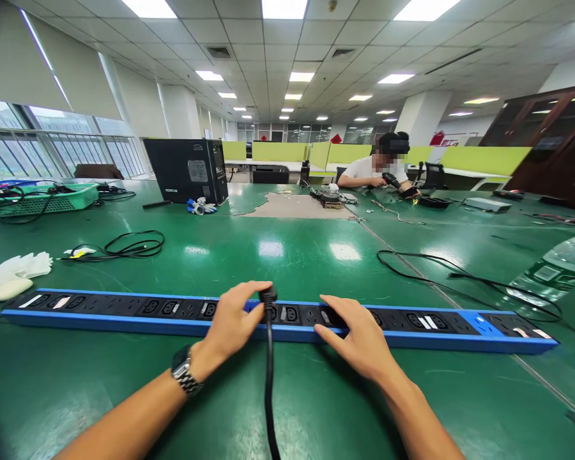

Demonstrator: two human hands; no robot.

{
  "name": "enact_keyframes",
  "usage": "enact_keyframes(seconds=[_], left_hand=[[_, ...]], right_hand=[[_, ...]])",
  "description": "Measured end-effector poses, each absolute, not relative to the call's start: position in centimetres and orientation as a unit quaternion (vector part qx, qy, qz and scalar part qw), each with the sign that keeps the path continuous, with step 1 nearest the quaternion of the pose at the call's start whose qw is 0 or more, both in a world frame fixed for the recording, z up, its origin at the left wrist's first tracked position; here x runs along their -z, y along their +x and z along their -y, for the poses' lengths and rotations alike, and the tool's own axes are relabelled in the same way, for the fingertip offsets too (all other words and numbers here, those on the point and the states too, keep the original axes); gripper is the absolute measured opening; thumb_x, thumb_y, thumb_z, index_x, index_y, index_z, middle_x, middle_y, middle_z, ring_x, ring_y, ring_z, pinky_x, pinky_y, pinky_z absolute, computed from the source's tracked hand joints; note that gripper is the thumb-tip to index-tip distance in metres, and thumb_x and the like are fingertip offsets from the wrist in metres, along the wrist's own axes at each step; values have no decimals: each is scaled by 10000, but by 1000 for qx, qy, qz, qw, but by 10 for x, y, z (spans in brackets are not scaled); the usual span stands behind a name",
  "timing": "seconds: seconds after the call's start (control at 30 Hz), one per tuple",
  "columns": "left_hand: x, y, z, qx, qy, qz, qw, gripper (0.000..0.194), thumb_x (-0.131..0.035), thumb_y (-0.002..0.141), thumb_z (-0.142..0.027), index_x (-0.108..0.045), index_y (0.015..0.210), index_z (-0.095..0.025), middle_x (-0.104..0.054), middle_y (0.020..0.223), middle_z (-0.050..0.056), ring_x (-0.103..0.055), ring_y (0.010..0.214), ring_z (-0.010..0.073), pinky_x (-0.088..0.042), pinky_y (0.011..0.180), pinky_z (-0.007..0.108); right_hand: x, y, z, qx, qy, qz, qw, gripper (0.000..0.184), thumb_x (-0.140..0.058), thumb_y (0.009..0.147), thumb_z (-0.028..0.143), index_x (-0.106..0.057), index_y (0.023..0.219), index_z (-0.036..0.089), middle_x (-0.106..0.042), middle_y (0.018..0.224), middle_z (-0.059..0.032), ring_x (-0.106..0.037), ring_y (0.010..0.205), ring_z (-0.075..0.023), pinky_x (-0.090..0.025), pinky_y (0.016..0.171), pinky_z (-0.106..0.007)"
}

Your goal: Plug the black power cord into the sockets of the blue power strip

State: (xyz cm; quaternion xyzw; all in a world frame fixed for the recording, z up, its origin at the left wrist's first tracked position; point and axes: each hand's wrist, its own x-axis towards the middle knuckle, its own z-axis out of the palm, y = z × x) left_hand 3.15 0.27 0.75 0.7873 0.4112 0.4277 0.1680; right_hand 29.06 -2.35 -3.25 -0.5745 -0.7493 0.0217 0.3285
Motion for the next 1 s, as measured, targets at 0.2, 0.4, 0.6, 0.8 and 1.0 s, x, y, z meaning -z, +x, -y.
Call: enact_keyframes(seconds=[0.2,0.4,0.6,0.8,1.0], left_hand=[[1,-18,-1,-366,794,-453,173,352,-596,815,-86,-643,1127,-241,-720,1089,22,-650,1010,218,-485,942,379],[4,-11,-3,-359,827,-394,179,379,-599,825,-87,-629,1158,-266,-694,1179,8,-623,1094,202,-449,991,368],[9,-13,0,-312,843,-420,127,347,-608,826,-109,-587,1145,-245,-687,1143,34,-619,1060,223,-455,962,393],[-3,-60,-4,-286,837,-462,67,688,-742,755,-329,-432,1359,-220,-562,1354,108,-509,1240,294,-384,1049,471],[8,-153,-7,-262,782,-565,30,813,-769,687,-461,-429,1375,-193,-566,1345,146,-521,1228,338,-390,1036,510]], right_hand=[[28,281,23,-26,-596,723,349,441,-597,814,529,-652,1141,237,-686,1145,-95,-615,1075,-290,-487,939,-524],[11,237,24,-68,-528,766,361,412,-630,815,445,-627,1176,246,-671,1168,-93,-611,1084,-265,-507,933,-471],[3,181,5,-111,-421,843,315,467,-624,823,314,-559,1284,270,-656,1218,-82,-597,1090,-239,-480,947,-445],[3,176,3,-36,-411,824,389,290,-521,879,274,-634,1143,236,-721,998,-70,-640,878,-219,-508,773,-372],[-19,129,2,11,-407,812,418,279,-514,881,266,-615,1139,233,-707,1014,-69,-605,914,-231,-457,801,-378]])
